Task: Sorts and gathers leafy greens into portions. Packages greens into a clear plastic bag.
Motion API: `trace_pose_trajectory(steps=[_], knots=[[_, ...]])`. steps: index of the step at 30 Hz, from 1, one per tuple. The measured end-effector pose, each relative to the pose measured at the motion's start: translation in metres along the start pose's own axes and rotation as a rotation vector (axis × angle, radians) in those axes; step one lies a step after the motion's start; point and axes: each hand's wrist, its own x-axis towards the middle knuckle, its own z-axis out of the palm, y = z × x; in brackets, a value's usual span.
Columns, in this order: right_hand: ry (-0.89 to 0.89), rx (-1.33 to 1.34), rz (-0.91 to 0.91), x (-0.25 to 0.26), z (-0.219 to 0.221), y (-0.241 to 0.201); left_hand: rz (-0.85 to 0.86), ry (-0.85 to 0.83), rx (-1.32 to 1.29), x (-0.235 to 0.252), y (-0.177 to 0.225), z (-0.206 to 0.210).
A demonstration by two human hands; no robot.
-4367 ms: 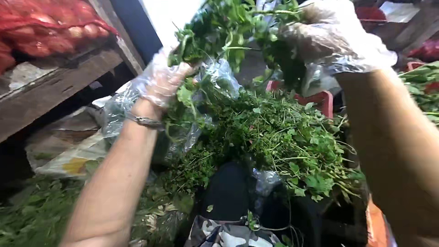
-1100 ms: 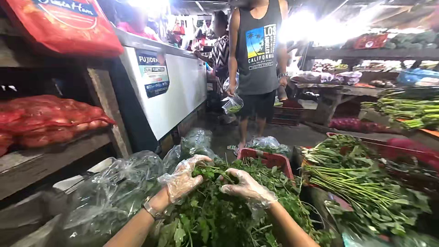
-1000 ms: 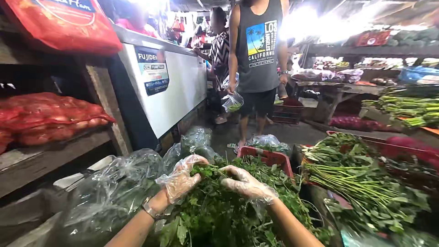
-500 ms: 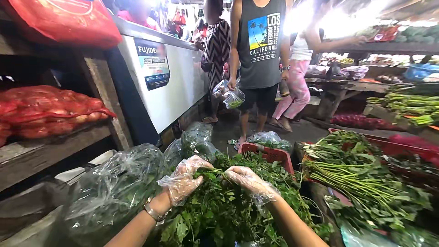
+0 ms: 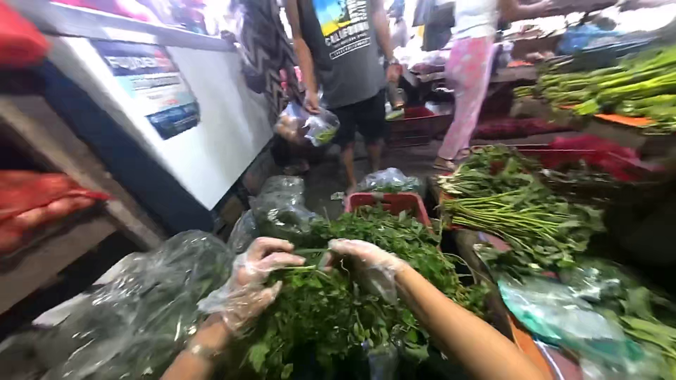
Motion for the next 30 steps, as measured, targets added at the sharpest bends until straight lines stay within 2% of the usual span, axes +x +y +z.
trace_pose_trajectory(steps=[2, 4, 8, 10, 14, 17, 19, 21, 23, 25, 28, 30], knots=[[0.045, 0.159, 0.006, -0.003, -0.007, 0.001, 0.049, -0.030, -0.027, 0.003, 0.000, 0.002], [0.093, 0.102, -0.033, -0.006, -0.018, -0.001, 0.041, -0.060, -0.029, 0.006, 0.001, -0.004], [0.148, -0.138, -0.119, 0.009, -0.052, 0.003, -0.170, -0.038, 0.011, 0.009, 0.003, -0.024], [0.196, -0.225, -0.123, 0.015, -0.065, 0.009, -0.307, -0.010, -0.102, 0.011, -0.004, -0.028], [0.200, -0.391, -0.024, 0.020, -0.058, 0.016, -0.440, 0.128, -0.308, 0.032, 0.004, -0.016], [0.162, -0.267, -0.031, 0.018, -0.050, 0.029, -0.573, 0.156, -0.407, 0.063, 0.022, -0.012], [0.215, -0.042, -0.071, 0.005, -0.042, 0.034, -0.604, 0.237, -0.541, 0.083, 0.019, -0.013], [0.042, 0.113, -0.192, 0.004, -0.057, 0.047, -0.658, 0.328, -0.637, 0.102, 0.017, -0.019], [-0.070, -0.060, -0.239, 0.005, -0.056, 0.039, -0.721, 0.388, -0.627, 0.113, 0.018, -0.024], [-0.045, -0.274, -0.241, 0.005, -0.032, 0.009, -0.750, 0.359, -0.568, 0.119, 0.021, -0.025], [0.028, -0.280, -0.424, 0.015, -0.031, -0.011, -0.657, 0.123, -0.386, 0.117, 0.019, -0.032], [0.138, -0.309, -0.391, 0.016, -0.036, -0.035, -0.623, 0.023, -0.284, 0.111, 0.013, -0.043]])
